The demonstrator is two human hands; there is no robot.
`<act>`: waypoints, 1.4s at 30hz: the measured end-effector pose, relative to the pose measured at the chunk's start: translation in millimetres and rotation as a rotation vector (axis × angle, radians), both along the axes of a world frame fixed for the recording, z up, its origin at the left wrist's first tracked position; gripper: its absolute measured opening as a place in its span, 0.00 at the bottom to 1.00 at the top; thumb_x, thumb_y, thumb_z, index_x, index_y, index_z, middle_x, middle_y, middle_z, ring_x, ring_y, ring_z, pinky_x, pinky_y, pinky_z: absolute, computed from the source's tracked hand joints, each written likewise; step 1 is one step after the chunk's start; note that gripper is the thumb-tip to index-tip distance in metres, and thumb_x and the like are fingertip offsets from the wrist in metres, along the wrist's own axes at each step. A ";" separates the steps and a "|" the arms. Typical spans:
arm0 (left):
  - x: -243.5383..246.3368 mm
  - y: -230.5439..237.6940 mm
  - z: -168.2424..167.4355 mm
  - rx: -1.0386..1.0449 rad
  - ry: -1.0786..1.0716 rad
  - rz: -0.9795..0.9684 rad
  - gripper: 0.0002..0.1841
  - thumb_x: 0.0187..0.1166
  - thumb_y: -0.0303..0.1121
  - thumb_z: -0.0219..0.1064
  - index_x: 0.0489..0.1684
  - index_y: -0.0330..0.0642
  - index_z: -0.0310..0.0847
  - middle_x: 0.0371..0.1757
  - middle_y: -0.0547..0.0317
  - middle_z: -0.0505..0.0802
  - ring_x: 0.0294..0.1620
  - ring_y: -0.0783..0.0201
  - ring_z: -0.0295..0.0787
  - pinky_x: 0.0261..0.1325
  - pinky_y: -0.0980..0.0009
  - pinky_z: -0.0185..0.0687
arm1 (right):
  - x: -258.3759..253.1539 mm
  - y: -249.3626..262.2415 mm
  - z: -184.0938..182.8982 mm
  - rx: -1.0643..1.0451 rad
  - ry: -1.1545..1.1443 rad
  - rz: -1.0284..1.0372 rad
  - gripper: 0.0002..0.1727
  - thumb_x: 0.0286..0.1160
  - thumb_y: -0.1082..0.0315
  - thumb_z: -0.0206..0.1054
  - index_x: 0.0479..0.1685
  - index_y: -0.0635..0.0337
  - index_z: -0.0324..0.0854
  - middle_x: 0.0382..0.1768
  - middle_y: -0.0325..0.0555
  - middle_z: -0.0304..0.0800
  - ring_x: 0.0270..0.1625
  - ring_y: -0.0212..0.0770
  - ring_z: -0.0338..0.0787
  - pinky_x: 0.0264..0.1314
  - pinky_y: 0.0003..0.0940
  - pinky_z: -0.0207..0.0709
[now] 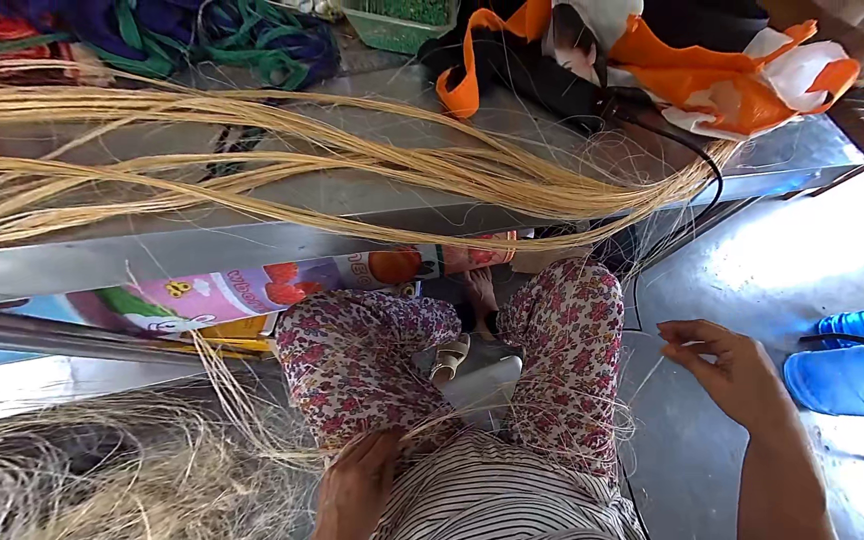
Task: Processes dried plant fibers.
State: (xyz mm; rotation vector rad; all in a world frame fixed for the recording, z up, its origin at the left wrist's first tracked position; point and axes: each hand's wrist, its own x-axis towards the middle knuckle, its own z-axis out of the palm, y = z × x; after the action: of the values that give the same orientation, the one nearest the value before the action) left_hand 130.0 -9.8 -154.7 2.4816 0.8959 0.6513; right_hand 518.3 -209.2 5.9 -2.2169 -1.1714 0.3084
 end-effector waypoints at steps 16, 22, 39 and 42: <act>2.9 -2.8 -3.0 0.017 -0.021 0.022 0.19 0.81 0.36 0.55 0.36 0.35 0.94 0.33 0.46 0.95 0.32 0.48 0.95 0.35 0.53 0.88 | -73.3 14.1 24.5 0.311 0.162 0.255 0.12 0.85 0.59 0.64 0.44 0.54 0.90 0.38 0.31 0.93 0.32 0.13 0.84 0.33 0.09 0.78; 3.9 -3.5 -0.5 0.011 -0.015 0.034 0.19 0.81 0.37 0.56 0.35 0.35 0.94 0.31 0.47 0.94 0.31 0.49 0.95 0.33 0.54 0.88 | -135.0 60.2 -32.6 0.022 -0.273 0.329 0.23 0.70 0.45 0.68 0.25 0.57 0.90 0.19 0.42 0.86 0.17 0.39 0.83 0.14 0.36 0.72; 3.6 -3.5 -6.1 0.019 -0.048 0.010 0.17 0.79 0.34 0.57 0.38 0.38 0.95 0.33 0.48 0.95 0.33 0.50 0.95 0.36 0.56 0.88 | -58.4 44.7 -5.7 0.119 0.252 0.287 0.14 0.79 0.63 0.65 0.37 0.62 0.94 0.30 0.32 0.94 0.32 0.16 0.89 0.38 0.13 0.84; 2.1 -3.7 -7.4 0.028 -0.053 0.004 0.17 0.79 0.33 0.56 0.39 0.38 0.95 0.33 0.48 0.95 0.34 0.51 0.95 0.37 0.57 0.88 | -32.0 25.3 8.3 0.287 0.316 0.248 0.13 0.82 0.59 0.65 0.38 0.52 0.94 0.35 0.26 0.96 0.37 0.20 0.92 0.44 0.19 0.89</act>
State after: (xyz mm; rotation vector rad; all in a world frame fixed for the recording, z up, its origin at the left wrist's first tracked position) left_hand 132.1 -13.4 -162.1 2.4762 0.8776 0.7319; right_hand 486.3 -183.9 14.2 -1.7064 -1.2279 0.5347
